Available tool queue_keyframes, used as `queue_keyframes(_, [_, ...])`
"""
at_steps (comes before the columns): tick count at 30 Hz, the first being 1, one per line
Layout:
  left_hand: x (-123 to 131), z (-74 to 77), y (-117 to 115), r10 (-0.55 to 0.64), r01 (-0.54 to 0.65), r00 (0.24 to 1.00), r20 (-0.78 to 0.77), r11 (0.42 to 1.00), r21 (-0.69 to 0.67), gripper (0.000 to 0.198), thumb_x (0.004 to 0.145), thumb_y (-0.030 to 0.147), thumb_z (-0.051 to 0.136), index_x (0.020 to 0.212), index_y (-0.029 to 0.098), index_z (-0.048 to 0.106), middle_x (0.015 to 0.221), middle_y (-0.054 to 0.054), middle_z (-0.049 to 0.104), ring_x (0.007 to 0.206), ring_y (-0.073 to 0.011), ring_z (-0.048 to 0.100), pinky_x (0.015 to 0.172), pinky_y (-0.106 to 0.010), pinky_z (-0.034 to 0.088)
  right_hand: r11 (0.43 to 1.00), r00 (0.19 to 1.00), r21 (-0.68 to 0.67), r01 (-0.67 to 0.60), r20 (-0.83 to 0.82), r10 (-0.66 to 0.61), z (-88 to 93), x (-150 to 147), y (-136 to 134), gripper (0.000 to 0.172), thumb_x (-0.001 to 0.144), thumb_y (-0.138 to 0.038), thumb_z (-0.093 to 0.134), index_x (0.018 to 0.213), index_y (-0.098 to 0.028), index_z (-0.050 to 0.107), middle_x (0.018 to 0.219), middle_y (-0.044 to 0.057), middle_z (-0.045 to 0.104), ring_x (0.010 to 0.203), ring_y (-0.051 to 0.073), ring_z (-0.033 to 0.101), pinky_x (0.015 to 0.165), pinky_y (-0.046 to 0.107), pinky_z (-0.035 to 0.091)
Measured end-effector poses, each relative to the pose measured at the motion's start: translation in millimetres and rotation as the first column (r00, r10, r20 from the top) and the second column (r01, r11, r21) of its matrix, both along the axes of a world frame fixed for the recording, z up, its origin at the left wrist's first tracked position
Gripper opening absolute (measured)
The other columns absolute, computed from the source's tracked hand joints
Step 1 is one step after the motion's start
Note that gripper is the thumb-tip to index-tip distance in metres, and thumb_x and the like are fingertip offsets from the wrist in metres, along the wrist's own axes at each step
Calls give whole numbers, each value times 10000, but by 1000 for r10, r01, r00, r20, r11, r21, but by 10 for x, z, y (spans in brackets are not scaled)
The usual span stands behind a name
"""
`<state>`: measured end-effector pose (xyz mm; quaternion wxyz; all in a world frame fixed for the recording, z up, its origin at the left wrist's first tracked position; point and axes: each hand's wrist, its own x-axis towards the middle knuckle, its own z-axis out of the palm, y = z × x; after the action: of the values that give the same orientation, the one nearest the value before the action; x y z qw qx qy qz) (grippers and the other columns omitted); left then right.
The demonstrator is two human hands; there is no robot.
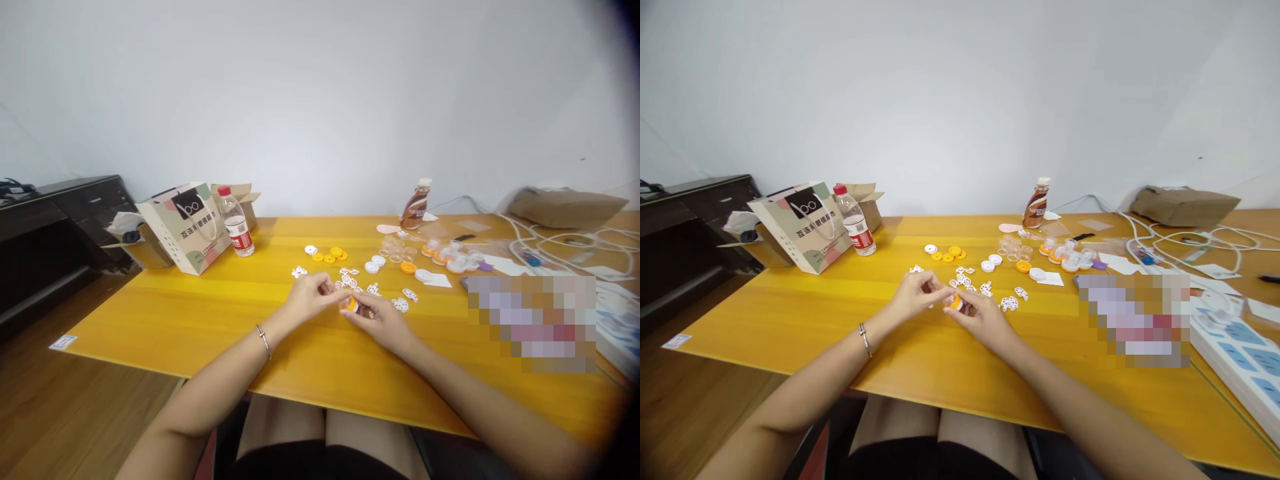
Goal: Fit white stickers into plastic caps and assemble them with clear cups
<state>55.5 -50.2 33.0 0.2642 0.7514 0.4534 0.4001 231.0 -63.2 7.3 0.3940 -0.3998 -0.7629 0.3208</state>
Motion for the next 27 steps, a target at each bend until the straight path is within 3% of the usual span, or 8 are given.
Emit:
queue_keyframes(3, [-22, 66, -1, -130, 129, 985, 116, 992, 11, 319, 760, 441, 554, 876, 150, 614, 801, -49, 657, 746, -135, 599, 666, -242, 461, 975, 986, -190, -112, -141, 85, 22, -8, 32, 273, 737, -405, 577, 900, -201, 654, 714, -6, 588, 622, 133, 487, 589, 250, 384])
queue_keyframes(5, [-28, 111, -7, -294, 305, 924, 244, 952, -7, 351, 806, 378, 518, 1098, 186, 552, 1053, -80, 622, 982, -165, 570, 828, -284, 448, 948, 965, -270, -168, -243, 102, 39, 5, 48, 269, 736, -404, 581, 892, -198, 653, 740, -7, 596, 659, 132, 495, 631, 255, 386])
queue_keyframes(7, [-21, 129, -10, -376, 411, 865, 332, 911, -39, 371, 802, 332, 538, 1146, 192, 534, 1153, -94, 579, 1058, -181, 541, 895, -310, 426, 928, 951, -320, -190, -294, 93, 54, 24, 47, 258, 732, -410, 589, 844, -189, 659, 727, -4, 592, 645, 121, 475, 627, 250, 373])
queue_keyframes(12, [25, 51, 23, -239, 277, 884, 401, 960, -38, 269, 693, 308, 664, 889, 126, 638, 915, -92, 660, 830, -164, 612, 789, -302, 471, 915, 947, -358, -187, -312, 72, 104, 10, -15, 240, 715, -404, 612, 792, -181, 662, 700, -6, 572, 642, 116, 447, 615, 244, 347])
queue_keyframes(19, [76, -22, 32, -118, 147, 905, 409, 988, -38, 299, 629, 339, 712, 725, 133, 517, 705, -18, 625, 637, -99, 567, 654, -243, 449, 890, 919, -399, -222, -390, 54, 131, -67, -69, 211, 682, -377, 649, 774, -187, 647, 704, -24, 552, 666, 112, 448, 661, 249, 350])
queue_keyframes(23, [97, 28, 2, -189, 239, 824, 534, 971, -26, 310, 726, 444, 599, 769, 145, 529, 824, -49, 639, 769, -129, 591, 744, -271, 453, 824, 872, -473, -312, -488, 51, 152, -36, -65, 233, 683, -399, 640, 662, -170, 597, 595, -31, 475, 563, 90, 394, 574, 238, 334])
queue_keyframes(27, [104, 74, -23, -291, 391, 744, 602, 919, -39, 351, 766, 429, 562, 1003, 170, 571, 1034, -95, 627, 979, -194, 577, 871, -333, 428, 789, 827, -497, -360, -561, 24, 200, 0, -62, 264, 646, -414, 664, 669, -164, 580, 601, -19, 465, 553, 92, 389, 550, 239, 341])
